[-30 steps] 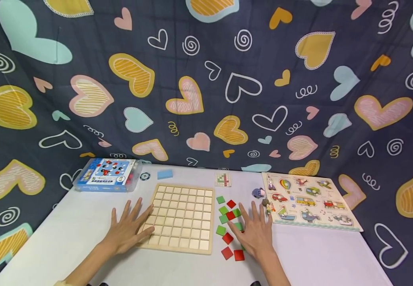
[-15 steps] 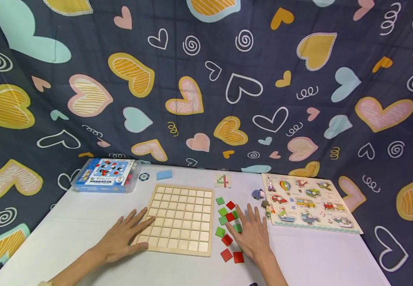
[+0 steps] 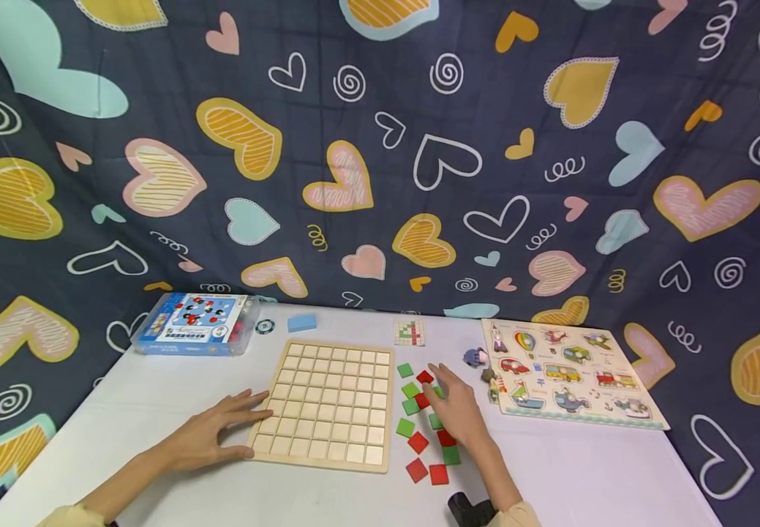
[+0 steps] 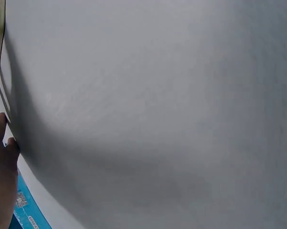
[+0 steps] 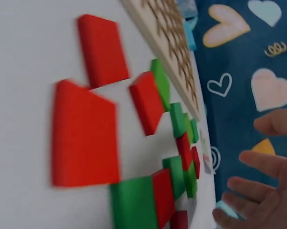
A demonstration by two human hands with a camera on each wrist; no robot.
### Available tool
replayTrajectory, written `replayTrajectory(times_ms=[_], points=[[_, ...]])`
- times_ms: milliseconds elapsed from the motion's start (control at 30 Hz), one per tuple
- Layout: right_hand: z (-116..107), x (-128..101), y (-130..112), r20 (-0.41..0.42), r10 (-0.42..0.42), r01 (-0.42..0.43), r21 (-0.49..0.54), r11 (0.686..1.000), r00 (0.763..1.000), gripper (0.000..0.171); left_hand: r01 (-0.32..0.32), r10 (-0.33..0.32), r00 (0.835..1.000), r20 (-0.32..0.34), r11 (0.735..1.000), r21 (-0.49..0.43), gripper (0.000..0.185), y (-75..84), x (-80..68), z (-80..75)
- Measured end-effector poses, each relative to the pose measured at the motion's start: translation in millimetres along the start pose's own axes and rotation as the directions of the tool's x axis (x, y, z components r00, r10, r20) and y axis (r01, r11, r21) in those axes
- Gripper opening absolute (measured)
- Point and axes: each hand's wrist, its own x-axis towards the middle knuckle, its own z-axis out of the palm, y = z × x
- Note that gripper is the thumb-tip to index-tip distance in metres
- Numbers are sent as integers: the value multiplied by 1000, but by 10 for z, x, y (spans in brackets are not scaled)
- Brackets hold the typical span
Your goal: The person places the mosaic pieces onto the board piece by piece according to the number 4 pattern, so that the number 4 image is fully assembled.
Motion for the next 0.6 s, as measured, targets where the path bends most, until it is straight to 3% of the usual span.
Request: replayTrajectory(times_ms=[100,233,600], points=[[1,136,41,-22,-8,10,139,990,1000,38,-1,1,1000,7,999,-34,66,-14,-12,1],[2,319,106,26,-5,-3,298,954,1000,36,-14,14,1000,-1,999,-41,71,-25,-11,-11],[26,763,202,243,-67,0,265,964,968,27,40,-39,999,20,998,-49,72,17,21,-21]])
